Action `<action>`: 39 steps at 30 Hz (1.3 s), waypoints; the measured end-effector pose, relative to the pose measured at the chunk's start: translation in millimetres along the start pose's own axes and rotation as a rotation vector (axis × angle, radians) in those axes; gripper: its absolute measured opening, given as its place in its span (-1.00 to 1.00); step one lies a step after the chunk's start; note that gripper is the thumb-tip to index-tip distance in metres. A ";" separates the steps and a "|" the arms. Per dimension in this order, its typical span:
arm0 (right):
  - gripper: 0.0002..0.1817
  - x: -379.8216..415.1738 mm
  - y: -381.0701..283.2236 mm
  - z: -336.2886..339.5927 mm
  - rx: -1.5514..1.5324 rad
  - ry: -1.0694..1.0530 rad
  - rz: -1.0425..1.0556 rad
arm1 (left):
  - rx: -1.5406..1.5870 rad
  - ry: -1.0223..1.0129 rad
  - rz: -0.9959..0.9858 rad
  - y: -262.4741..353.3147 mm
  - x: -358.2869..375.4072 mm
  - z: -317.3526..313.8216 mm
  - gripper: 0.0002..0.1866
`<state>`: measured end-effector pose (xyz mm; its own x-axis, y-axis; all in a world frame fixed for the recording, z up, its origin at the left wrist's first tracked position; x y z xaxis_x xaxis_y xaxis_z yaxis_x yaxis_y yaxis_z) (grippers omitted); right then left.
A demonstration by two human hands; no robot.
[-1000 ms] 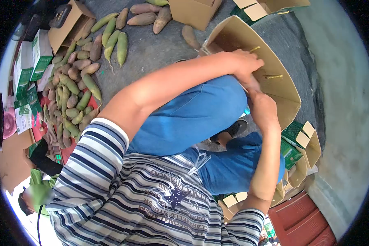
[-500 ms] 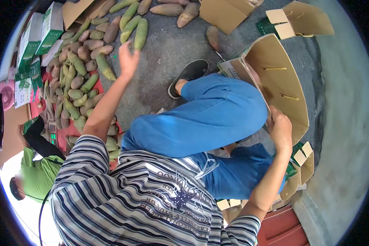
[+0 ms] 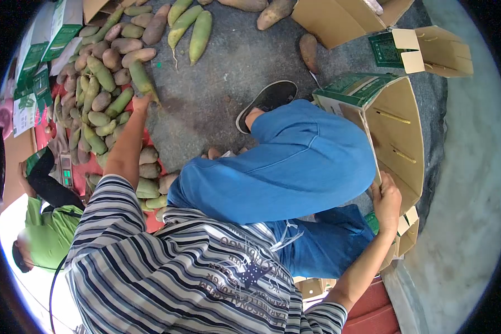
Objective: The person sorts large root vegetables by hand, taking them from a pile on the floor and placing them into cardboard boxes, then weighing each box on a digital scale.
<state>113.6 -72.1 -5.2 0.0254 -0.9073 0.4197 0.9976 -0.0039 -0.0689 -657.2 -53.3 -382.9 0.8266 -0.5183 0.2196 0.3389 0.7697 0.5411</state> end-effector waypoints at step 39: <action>-0.74 1.6 -2.3 3.2 0.068 0.080 0.019 | -0.306 -1.125 -0.666 181.8 266.2 -141.7 -0.15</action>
<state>111.5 -72.2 -1.5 0.0414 -0.9377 0.3450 0.9991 0.0394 -0.0128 -311.9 1.5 -341.1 -0.2996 -0.7331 0.6106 0.7377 0.2278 0.6355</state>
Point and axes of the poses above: each hand's wrist, its own x-axis away from the middle knuckle, its own z-axis out of the back of the hand, y = z × x, the point moved 5 cm from there along -x, towards the middle knuckle, and after that the axes turned 12 degrees about x, right-handed, at the moved point
